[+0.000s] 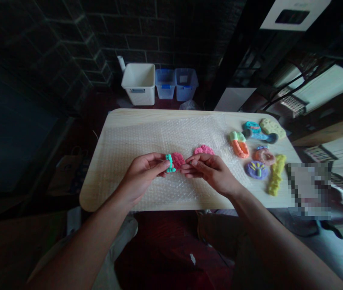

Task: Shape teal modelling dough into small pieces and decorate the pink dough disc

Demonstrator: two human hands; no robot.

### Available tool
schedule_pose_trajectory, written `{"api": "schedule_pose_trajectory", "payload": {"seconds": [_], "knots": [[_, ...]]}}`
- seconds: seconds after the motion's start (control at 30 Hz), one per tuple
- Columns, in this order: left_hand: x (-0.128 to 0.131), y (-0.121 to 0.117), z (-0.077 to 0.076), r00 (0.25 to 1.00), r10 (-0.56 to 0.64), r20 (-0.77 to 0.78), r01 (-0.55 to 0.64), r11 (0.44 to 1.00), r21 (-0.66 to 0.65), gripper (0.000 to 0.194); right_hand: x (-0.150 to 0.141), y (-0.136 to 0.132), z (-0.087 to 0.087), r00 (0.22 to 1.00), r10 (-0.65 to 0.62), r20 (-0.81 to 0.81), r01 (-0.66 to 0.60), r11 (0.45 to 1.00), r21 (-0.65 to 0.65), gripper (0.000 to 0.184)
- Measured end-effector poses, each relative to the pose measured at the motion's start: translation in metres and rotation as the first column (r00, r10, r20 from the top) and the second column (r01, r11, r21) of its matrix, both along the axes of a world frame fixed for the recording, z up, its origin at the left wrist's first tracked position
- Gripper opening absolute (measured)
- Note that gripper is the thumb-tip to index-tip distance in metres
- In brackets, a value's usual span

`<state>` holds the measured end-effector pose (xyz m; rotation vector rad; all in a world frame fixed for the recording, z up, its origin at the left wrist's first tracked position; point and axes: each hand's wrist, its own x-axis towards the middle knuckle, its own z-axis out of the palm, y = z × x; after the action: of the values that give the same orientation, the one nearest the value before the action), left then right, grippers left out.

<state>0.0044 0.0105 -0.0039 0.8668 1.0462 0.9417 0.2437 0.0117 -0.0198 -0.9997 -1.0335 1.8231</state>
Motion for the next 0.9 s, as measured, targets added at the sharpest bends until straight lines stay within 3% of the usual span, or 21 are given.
{"api": "schedule_pose_trajectory", "payload": {"seconds": [0.27,0.53,0.8,0.9], "knots": [[-0.0001,-0.0003,0.001,1.0,-0.006,0.001,0.006,1.0,-0.002,0.034,0.0007,0.0012,0.0004,0.994,-0.095,0.049,0.086,0.982,0.168,0.032],[0.0,-0.0002,-0.0003,1.0,-0.019,0.007,0.019,1.0,-0.01,0.036,-0.0003,-0.0012,-0.0019,1.0,0.021,-0.003,-0.021,0.999,0.027,0.033],[-0.0007,-0.0007,-0.0014,1.0,-0.027,0.008,0.027,0.999,-0.023,0.039,-0.0008,0.0017,-0.0032,0.991,-0.135,0.018,0.13,0.978,0.164,0.031],[0.0,-0.0003,-0.0008,1.0,-0.025,0.007,0.025,0.999,-0.024,0.038,-0.0003,0.0014,-0.0044,0.992,-0.13,0.001,0.127,0.975,0.182,0.026]]}}
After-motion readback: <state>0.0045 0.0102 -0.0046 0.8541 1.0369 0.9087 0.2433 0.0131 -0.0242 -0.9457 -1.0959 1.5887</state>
